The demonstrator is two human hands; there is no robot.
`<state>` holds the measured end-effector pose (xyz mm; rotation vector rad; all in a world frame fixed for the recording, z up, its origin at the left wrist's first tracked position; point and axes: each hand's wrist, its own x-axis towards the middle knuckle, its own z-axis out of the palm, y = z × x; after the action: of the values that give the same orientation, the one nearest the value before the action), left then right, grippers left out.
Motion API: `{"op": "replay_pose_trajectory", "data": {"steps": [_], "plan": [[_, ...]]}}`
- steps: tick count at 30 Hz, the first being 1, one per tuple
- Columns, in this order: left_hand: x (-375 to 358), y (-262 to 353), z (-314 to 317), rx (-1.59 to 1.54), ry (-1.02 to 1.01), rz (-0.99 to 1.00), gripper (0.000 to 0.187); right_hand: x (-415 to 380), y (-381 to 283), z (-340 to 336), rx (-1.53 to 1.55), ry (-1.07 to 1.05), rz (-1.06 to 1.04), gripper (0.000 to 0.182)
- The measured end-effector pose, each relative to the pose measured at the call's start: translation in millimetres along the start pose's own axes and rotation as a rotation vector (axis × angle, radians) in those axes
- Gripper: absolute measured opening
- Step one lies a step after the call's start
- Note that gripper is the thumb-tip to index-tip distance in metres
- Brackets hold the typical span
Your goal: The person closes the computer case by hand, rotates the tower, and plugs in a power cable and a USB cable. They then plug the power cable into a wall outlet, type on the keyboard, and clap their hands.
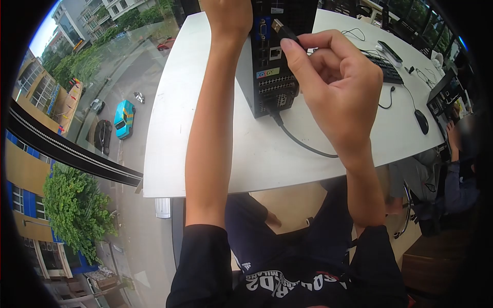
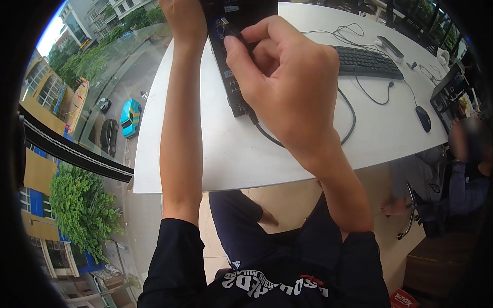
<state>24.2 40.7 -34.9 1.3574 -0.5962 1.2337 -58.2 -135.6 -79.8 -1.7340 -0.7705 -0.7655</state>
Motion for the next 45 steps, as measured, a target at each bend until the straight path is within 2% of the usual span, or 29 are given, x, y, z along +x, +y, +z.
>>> {"op": "replay_pose_trajectory", "data": {"steps": [3,13,22,25,32,35,36,37,38,39,41,43,45], "plan": [[-1,2,0,-0.034,0.018,-0.038,0.042,7,-7,-4,-0.084,-0.035,-0.059,0.018],[0,-5,0,-0.045,-0.004,0.008,0.045,-11,12,6,-0.156,-0.112,0.056,0.017],[1,-3,-2,-0.014,0.012,-0.013,0.045,-8,13,30,-0.332,-0.057,-0.100,0.015],[2,-4,-1,-0.012,0.019,0.050,0.046,-5,5,33,-0.371,-0.075,-0.123,0.018],[1,-2,-4,0.027,0.006,0.036,0.047,-6,12,44,-0.297,-0.030,-0.109,0.020],[1,-5,-6,0.064,0.009,0.041,0.049,-7,16,48,-0.421,0.035,-0.145,0.019],[1,-2,-7,0.105,-0.001,0.053,0.049,-8,21,46,-0.323,0.010,-0.121,0.022],[0,1,-8,0.142,-0.012,0.069,0.050,-7,23,33,-0.240,-0.103,-0.059,0.025],[1,0,-7,0.183,0.029,-0.015,0.051,-11,26,21,-0.086,-0.117,-0.025,0.027],[2,-1,-5,0.095,0.015,-0.050,0.053,-15,35,8,0.069,-0.129,0.007,0.029],[5,-5,-5,0.127,-0.035,0.011,0.057,-27,66,-30,-0.031,-0.053,0.080,0.030],[5,-2,-3,0.117,-0.031,-0.013,0.058,-30,130,-75,-0.375,0.028,0.103,0.028],[2,-1,-5,0.112,-0.024,-0.037,0.058,-32,198,-130,-0.603,0.076,0.279,0.025]]}}
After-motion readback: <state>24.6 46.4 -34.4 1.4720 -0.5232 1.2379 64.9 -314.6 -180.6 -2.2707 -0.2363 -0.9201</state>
